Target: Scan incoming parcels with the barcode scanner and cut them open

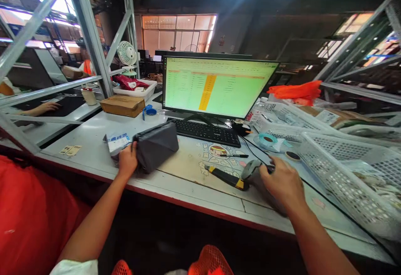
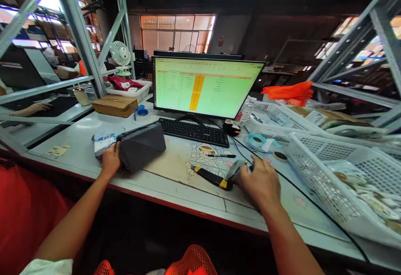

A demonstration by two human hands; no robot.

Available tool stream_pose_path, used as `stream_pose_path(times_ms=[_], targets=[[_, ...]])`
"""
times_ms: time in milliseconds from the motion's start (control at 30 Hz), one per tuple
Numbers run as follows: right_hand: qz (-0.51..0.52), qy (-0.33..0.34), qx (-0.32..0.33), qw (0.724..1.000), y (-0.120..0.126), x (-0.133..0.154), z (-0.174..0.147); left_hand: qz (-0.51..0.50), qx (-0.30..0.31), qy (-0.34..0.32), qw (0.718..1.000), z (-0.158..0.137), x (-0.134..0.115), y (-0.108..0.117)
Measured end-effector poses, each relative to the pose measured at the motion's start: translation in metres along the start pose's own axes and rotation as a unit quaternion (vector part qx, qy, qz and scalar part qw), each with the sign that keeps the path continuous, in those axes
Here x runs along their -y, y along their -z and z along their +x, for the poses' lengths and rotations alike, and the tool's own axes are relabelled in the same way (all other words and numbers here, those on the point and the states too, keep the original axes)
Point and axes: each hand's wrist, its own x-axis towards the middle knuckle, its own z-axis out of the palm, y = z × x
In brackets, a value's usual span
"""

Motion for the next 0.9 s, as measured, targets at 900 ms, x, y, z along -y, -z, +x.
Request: stream_pose_path(times_ms=[900], targets=[[-0.060, 0.189, 0.307, 0.931, -0.021, 0.126, 0.045, -0.191, 0.025, 0.104, 0.976, 0.011, 0.043, 0.002]])
